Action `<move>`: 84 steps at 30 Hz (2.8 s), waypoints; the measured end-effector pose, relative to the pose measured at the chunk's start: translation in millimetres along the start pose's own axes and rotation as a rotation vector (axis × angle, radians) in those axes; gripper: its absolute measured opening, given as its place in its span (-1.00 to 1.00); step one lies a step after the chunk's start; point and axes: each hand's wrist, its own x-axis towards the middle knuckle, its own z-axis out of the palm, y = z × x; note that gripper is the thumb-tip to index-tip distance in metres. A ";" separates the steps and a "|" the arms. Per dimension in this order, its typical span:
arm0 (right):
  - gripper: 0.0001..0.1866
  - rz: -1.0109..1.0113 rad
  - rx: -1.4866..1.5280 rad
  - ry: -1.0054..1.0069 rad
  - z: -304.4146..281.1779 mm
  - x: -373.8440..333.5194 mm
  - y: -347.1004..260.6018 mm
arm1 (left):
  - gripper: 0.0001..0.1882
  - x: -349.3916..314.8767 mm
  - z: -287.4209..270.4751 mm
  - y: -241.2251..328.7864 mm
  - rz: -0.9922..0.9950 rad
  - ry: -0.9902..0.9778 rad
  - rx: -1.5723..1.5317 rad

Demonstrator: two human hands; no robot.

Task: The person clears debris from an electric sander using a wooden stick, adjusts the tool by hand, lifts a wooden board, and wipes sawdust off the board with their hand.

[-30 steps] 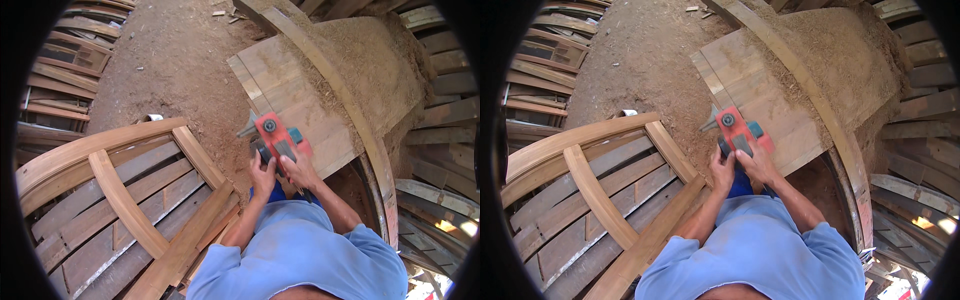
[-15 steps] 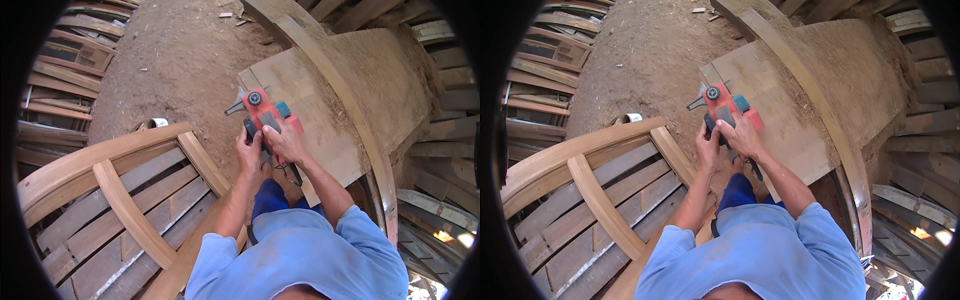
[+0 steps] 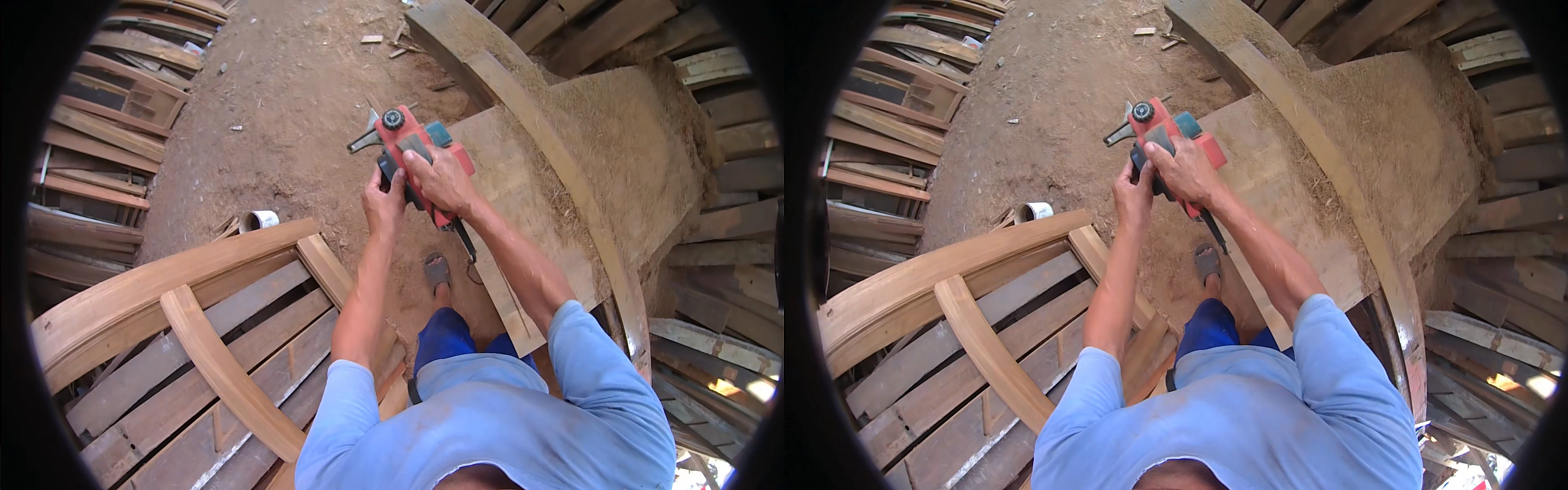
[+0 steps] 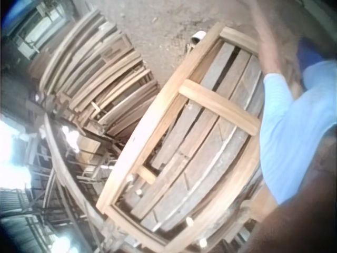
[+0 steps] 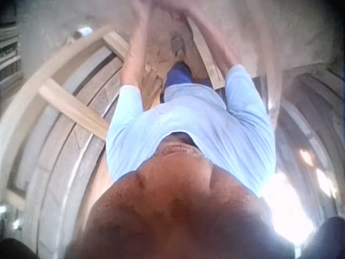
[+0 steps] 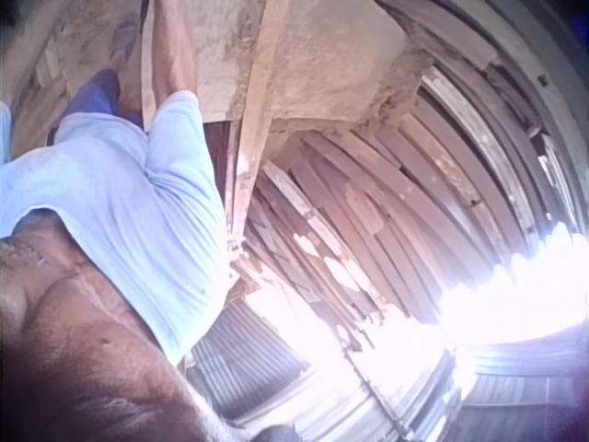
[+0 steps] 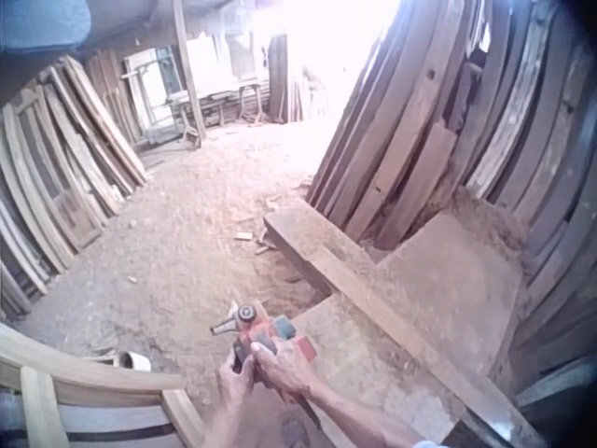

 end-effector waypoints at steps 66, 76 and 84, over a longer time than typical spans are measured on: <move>-0.66 0.616 -0.432 0.519 -222.5 -549.5 103.3 | -0.74 -382.7 -72.3 -117.5 -1.036 0.136 -0.496; -0.44 1.337 -0.569 0.868 -356.3 -903.9 317.7 | -0.73 -479.0 -41.7 -102.4 -0.976 0.112 -0.498; -0.50 1.291 -0.860 0.364 -416.8 -1137.0 473.6 | -0.84 -576.1 28.8 -93.8 -1.058 0.158 -0.472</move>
